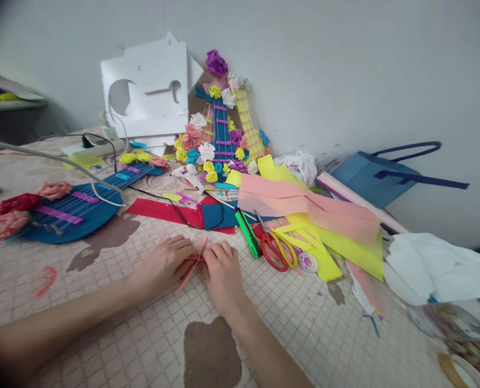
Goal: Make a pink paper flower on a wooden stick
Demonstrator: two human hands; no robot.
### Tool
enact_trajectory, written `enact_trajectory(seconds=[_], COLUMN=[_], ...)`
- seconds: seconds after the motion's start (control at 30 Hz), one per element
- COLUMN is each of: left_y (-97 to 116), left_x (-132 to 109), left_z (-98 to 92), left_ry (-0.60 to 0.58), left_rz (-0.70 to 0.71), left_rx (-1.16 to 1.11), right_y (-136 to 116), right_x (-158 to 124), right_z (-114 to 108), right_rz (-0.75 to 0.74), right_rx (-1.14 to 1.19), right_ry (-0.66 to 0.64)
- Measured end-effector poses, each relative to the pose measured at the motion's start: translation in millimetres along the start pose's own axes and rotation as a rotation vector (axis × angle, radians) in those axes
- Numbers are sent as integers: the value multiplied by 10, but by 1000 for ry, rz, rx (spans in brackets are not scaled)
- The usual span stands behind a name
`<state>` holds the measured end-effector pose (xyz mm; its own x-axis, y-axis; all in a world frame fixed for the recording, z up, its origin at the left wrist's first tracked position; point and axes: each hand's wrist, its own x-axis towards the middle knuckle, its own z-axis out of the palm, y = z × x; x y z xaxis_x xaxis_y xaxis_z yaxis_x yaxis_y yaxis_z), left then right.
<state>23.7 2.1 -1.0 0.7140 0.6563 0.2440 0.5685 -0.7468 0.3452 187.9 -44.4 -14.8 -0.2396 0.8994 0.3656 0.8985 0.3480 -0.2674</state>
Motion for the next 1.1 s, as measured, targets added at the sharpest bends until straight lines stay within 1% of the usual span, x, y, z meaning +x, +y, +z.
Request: enact_trajectory(seconds=[0.2,0.4,0.6,0.77,0.83,0.9,1.1], left_y=[19,24,19,-27,-34,-34,-49], left_x=[1,7,34,47,38,28,25], left_z=[-8,10,-38,-40,-24,-5,48], left_ry=[-37,-31,-57,-18,-21,-27,11], left_rz=[-17,-11,23,10,14,15,20], left_rx=[30,35,56,27,8,2,-8], right_y=[-7,5,7,29,38,39,45], right_x=[4,1,44,56,43,31,23], right_z=[-3,3,-30,-48,-56,-63,-35], right_rz=[-9,7,-75,-47,-43,-46,-25], right_rx=[2,-6,-42,-23,-9,0,-15], right_ry=[-7,-38,-51,8,18,13,-27])
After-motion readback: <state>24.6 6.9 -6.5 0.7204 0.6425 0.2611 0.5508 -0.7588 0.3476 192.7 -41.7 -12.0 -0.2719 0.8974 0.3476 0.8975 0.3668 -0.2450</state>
